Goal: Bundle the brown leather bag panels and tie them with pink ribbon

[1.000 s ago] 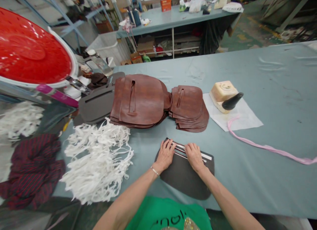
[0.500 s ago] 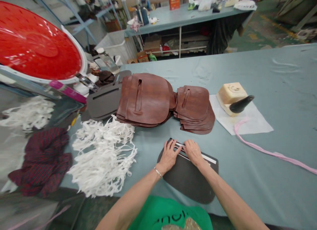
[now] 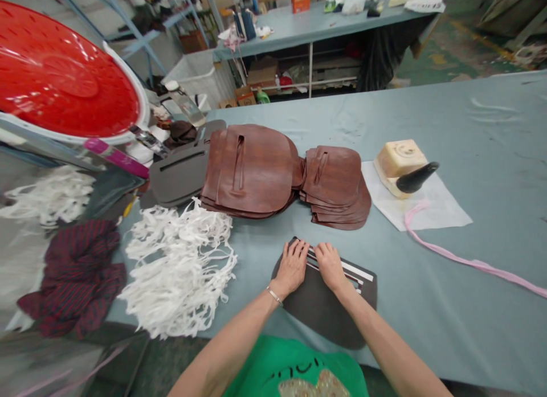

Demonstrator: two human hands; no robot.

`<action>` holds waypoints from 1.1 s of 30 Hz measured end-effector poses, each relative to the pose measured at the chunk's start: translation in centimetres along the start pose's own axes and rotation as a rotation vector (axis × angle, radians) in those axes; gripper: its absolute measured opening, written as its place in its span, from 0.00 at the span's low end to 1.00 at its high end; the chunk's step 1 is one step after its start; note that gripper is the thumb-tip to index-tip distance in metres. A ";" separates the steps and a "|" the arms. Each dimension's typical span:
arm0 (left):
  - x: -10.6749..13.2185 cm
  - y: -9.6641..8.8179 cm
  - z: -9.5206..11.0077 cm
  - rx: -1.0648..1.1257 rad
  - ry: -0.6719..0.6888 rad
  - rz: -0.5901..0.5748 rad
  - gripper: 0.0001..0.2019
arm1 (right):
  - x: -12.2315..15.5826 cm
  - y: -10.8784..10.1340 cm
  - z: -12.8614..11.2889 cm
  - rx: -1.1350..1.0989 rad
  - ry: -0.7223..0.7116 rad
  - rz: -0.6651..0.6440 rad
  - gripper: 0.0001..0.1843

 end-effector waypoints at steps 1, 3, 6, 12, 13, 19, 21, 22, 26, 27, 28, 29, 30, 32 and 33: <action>0.1 -0.1 0.0 0.000 -0.005 0.000 0.24 | 0.8 -0.2 0.5 0.004 -0.009 -0.002 0.09; 0.1 -0.3 0.1 0.001 -0.017 0.005 0.25 | 2.2 -0.5 1.4 0.011 -0.018 -0.002 0.11; 0.1 -0.4 0.2 0.005 -0.012 0.004 0.27 | 2.9 -0.6 1.7 0.023 -0.011 0.008 0.12; 0.1 -0.2 0.6 -0.036 -0.006 -0.003 0.25 | 0.8 0.1 -1.3 0.049 0.036 0.055 0.15; 0.2 -0.2 0.7 -0.052 -0.011 -0.002 0.25 | 0.7 0.2 -1.5 0.057 0.037 0.060 0.15; -0.1 0.2 2.3 -0.144 0.057 -0.013 0.24 | 4.0 0.4 0.6 0.112 0.003 0.054 0.16; -0.2 0.3 2.6 -0.151 0.081 -0.021 0.24 | 6.2 0.3 2.2 0.124 -0.002 0.050 0.17; -0.3 0.2 2.6 -0.150 0.082 -0.020 0.25 | 7.3 0.3 3.0 0.128 -0.006 0.050 0.18; 0.0 0.0 2.7 -0.141 0.079 -0.006 0.29 | 11.5 0.2 5.6 0.131 -0.035 0.051 0.19; 0.2 0.0 2.7 -0.141 0.081 -0.003 0.30 | 12.2 0.2 6.0 0.129 -0.045 0.050 0.19; 0.3 0.0 2.8 -0.140 0.083 -0.002 0.31 | 12.7 0.2 6.3 0.127 -0.054 0.049 0.18; 0.4 0.1 2.9 -0.138 0.084 0.000 0.32 | 12.9 0.2 6.4 0.124 -0.055 0.049 0.18; 0.5 0.2 2.9 -0.134 0.083 0.002 0.32 | 12.9 0.1 6.5 0.120 -0.047 0.049 0.17; 0.6 0.4 3.0 -0.123 0.073 0.009 0.31 | 12.0 -0.1 6.2 0.108 -0.015 0.055 0.15; 0.6 0.5 3.0 -0.118 0.064 0.015 0.30 | 11.2 -0.2 5.7 0.101 0.003 0.059 0.15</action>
Point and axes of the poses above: each hand's wrist, its own x-axis away from the middle knuckle, its own y-axis out of the palm, z = x × y, the point moved 9 cm from there along -x, towards the middle knuckle, and after that the axes turned 13 degrees about -z, right-handed, at the moved point
